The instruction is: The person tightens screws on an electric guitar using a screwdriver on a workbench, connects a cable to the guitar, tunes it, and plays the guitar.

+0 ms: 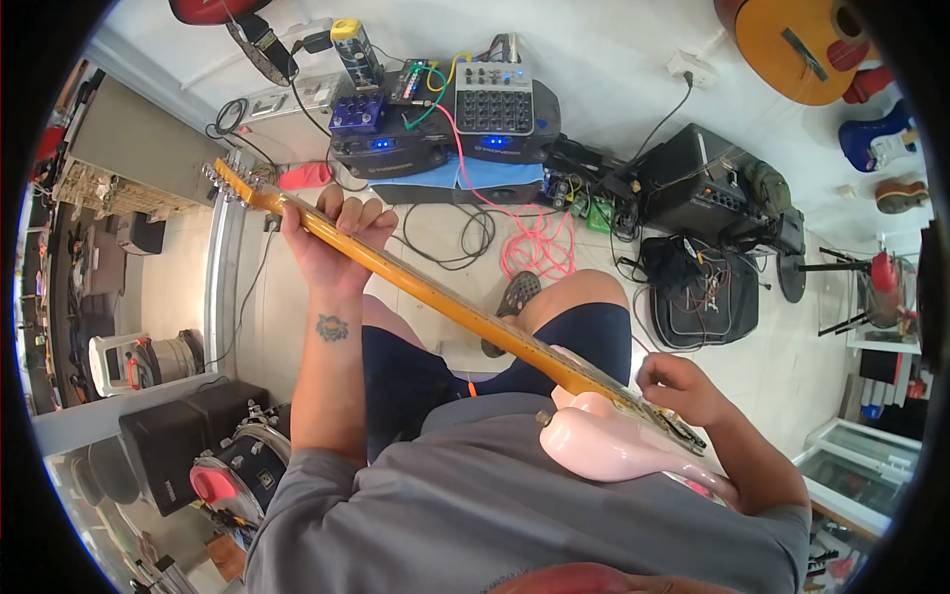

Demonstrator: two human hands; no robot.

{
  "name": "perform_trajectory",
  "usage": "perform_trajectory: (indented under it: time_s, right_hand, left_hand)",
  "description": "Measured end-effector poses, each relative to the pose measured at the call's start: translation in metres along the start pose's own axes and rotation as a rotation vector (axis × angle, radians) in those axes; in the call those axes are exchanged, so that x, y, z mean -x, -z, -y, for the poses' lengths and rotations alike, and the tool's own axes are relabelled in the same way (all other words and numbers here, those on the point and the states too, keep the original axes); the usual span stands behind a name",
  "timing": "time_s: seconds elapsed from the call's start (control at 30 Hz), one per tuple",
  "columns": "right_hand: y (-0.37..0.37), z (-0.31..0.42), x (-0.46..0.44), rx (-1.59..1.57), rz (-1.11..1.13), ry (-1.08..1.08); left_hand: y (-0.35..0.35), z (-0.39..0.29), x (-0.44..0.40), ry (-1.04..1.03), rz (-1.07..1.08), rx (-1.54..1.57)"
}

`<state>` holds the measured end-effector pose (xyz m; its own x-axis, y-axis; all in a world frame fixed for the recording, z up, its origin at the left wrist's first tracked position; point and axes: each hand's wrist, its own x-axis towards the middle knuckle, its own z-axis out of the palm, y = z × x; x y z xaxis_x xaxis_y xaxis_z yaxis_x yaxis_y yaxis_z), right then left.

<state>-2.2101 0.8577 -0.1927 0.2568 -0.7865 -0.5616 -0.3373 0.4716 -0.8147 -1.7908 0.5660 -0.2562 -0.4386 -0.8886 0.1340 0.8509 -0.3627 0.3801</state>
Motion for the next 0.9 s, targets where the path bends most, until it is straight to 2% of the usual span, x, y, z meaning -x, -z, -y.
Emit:
perform_trajectory:
  time_s: [0.03,0.13,0.17,0.27,0.4,0.5,0.57,0.67,0.77,0.9]
  right_hand:
    - [0.005,-0.002,0.005,-0.154,0.046,-0.065]
    - [0.002,0.0,0.002,-0.386,0.099,-0.037]
    - [-0.009,0.022,0.0,-0.069,-0.054,-0.104]
    - [-0.009,-0.001,-0.003,0.072,-0.092,-0.051]
    - [-0.003,-0.034,-0.004,-0.233,0.057,-0.108]
    - [-0.003,-0.032,-0.008,-0.288,-0.01,-0.12]
    - [0.0,-0.031,-0.008,-0.297,-0.009,-0.146]
    - [0.01,-0.037,-0.009,-0.344,0.009,-0.172]
    - [0.02,-0.044,-0.012,-0.334,0.032,-0.174]
    - [0.032,-0.047,-0.019,-0.308,0.065,-0.195]
  left_hand:
    - [0.001,0.001,0.0,-0.001,-0.015,0.01]
    - [0.0,0.005,-0.001,0.013,-0.017,0.022]
    - [-0.003,0.006,-0.001,0.018,0.007,0.017]
    - [0.002,0.007,-0.005,0.034,0.043,0.026]
    - [0.014,0.014,-0.017,0.028,0.14,0.146]
    - [0.025,0.017,-0.045,0.032,-0.195,0.008]
    - [0.099,0.005,-0.084,0.057,-0.315,-0.216]
    - [0.152,-0.013,-0.158,-0.064,-0.167,-1.75]
    - [0.155,-0.024,-0.221,-0.063,-0.097,-2.14]
    - [0.166,-0.01,-0.278,-0.047,-0.126,-2.595]
